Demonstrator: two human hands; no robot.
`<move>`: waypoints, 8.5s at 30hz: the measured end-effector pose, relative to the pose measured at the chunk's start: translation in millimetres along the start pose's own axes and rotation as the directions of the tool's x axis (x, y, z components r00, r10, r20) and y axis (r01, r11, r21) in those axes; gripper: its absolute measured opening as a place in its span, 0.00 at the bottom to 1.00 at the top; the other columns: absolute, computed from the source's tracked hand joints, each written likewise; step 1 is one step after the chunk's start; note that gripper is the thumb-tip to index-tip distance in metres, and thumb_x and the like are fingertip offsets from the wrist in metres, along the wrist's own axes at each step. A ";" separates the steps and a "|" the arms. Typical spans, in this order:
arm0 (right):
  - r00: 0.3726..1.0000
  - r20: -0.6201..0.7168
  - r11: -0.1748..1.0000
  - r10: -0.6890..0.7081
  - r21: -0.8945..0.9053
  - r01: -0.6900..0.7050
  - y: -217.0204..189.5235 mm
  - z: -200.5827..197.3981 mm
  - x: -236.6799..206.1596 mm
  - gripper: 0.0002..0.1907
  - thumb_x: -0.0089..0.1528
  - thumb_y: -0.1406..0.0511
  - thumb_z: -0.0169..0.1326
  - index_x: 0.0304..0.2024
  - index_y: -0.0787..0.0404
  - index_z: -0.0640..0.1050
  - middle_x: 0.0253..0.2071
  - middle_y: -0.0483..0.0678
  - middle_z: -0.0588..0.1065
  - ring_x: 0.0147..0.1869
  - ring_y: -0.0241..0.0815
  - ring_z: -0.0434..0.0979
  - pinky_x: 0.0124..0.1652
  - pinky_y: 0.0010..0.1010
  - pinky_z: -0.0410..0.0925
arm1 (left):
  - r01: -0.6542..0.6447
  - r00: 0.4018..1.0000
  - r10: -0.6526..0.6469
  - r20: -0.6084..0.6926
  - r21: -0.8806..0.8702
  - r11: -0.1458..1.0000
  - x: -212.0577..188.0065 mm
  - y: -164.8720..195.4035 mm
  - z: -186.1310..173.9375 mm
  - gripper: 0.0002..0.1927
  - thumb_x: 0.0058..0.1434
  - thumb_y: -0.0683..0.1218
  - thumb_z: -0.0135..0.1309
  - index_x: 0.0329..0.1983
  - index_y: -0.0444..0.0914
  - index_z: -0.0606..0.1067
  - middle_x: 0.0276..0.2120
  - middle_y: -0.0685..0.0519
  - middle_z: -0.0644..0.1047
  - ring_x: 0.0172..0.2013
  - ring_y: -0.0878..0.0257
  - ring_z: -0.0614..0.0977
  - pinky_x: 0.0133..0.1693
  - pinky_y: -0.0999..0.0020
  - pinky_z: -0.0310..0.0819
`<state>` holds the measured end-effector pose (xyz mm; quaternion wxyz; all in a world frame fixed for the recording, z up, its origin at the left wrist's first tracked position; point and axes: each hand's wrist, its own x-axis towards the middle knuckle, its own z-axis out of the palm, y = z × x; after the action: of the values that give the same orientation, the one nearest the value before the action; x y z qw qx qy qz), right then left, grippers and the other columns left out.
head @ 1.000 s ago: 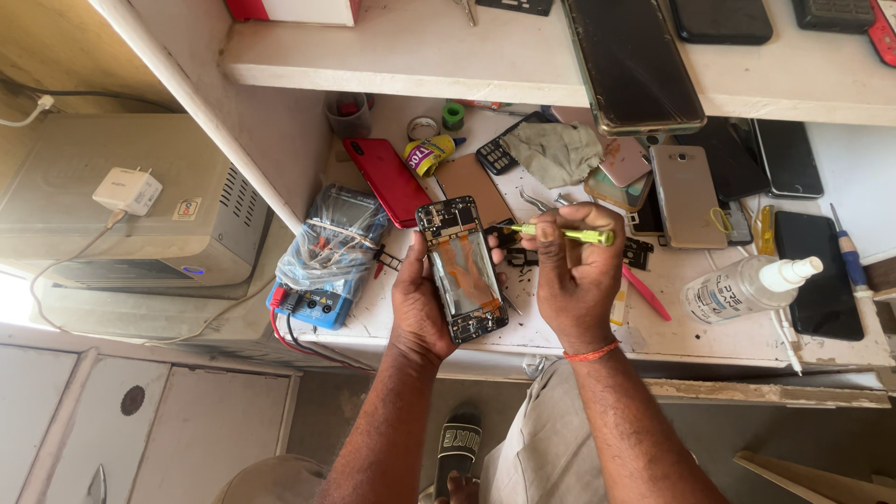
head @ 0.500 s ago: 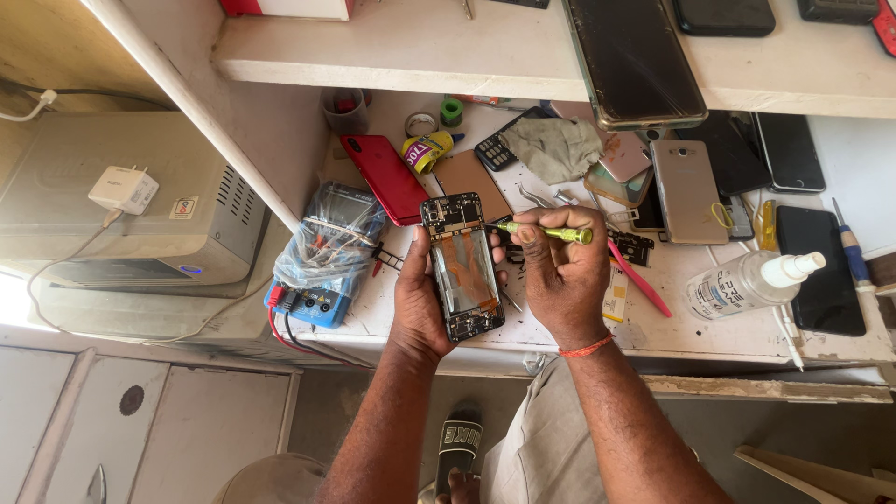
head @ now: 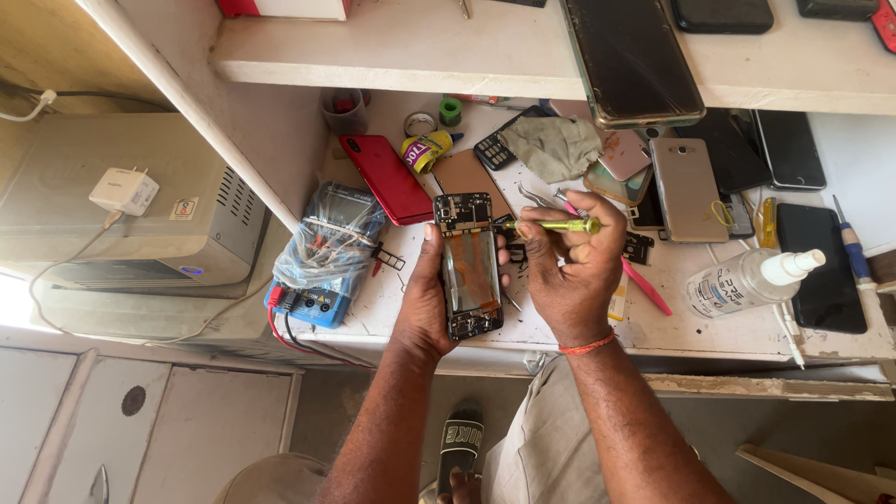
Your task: The person holds a disassembled smartphone at a cluttered repair bench and works on its internal components. They first pry and lift parts inside the phone frame with a metal tool, then use a green-handled screwdriver to unscrew and adjust components on the exposed board for the rest of the clip.
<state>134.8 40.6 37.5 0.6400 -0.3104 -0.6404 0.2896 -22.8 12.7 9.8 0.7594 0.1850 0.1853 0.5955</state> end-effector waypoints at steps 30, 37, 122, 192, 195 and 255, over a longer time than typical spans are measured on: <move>0.994 0.102 0.993 -0.029 -0.110 0.041 -13.8 -4.2 7.8 0.32 0.71 0.77 0.53 0.73 0.64 0.55 0.51 0.58 0.80 0.54 0.40 0.83 0.49 0.26 0.78 | 0.011 0.996 -0.010 -0.084 0.003 1.000 3.4 -0.5 -1.6 0.38 0.70 0.70 0.41 0.60 0.32 0.72 0.42 0.45 0.81 0.40 0.57 0.84 0.42 0.59 0.84; 0.997 0.077 0.999 -0.022 -0.033 0.025 -13.0 -4.0 7.6 0.32 0.72 0.76 0.53 0.74 0.62 0.54 0.51 0.57 0.80 0.56 0.39 0.82 0.52 0.26 0.78 | 0.022 0.999 -0.023 -0.043 -0.004 1.000 2.1 0.5 -1.9 0.39 0.70 0.71 0.41 0.60 0.32 0.72 0.41 0.44 0.81 0.37 0.55 0.84 0.42 0.59 0.83; 0.993 0.039 0.967 -0.108 -0.226 0.114 -25.3 -6.9 14.1 0.32 0.70 0.69 0.59 0.73 0.61 0.62 0.52 0.52 0.76 0.56 0.38 0.80 0.53 0.28 0.79 | 0.141 0.990 -0.139 0.024 -0.130 0.981 1.6 11.5 -0.7 0.39 0.66 0.72 0.46 0.63 0.36 0.71 0.48 0.44 0.79 0.45 0.54 0.82 0.48 0.55 0.78; 0.998 0.044 0.994 -0.041 -0.102 0.045 -19.4 -9.3 11.7 0.33 0.71 0.73 0.54 0.76 0.64 0.57 0.51 0.55 0.74 0.56 0.39 0.80 0.54 0.29 0.79 | 0.083 0.992 -0.071 0.104 -0.111 0.990 -1.7 10.4 5.1 0.35 0.72 0.67 0.45 0.68 0.36 0.69 0.54 0.44 0.79 0.48 0.54 0.82 0.47 0.57 0.81; 0.998 0.061 1.000 -0.026 -0.001 0.026 -20.3 -11.9 10.4 0.33 0.74 0.71 0.52 0.77 0.63 0.53 0.53 0.52 0.77 0.56 0.36 0.81 0.56 0.26 0.78 | 0.085 0.994 -0.077 0.080 -0.094 0.992 -0.8 10.3 4.5 0.35 0.71 0.67 0.43 0.68 0.37 0.69 0.54 0.44 0.79 0.48 0.55 0.82 0.46 0.57 0.82; 0.993 0.011 0.991 -0.120 -0.065 0.121 -20.4 -8.6 7.4 0.28 0.72 0.80 0.49 0.73 0.66 0.59 0.56 0.58 0.76 0.60 0.43 0.80 0.56 0.28 0.77 | 0.144 0.988 -0.131 0.085 -0.167 0.975 1.5 8.2 -6.7 0.37 0.65 0.64 0.50 0.64 0.31 0.71 0.50 0.38 0.80 0.47 0.48 0.82 0.51 0.52 0.77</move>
<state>142.9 33.0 58.0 0.6435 -0.2909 -0.6695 0.2303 -32.7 16.3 8.1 0.8183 0.1273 0.1172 0.5482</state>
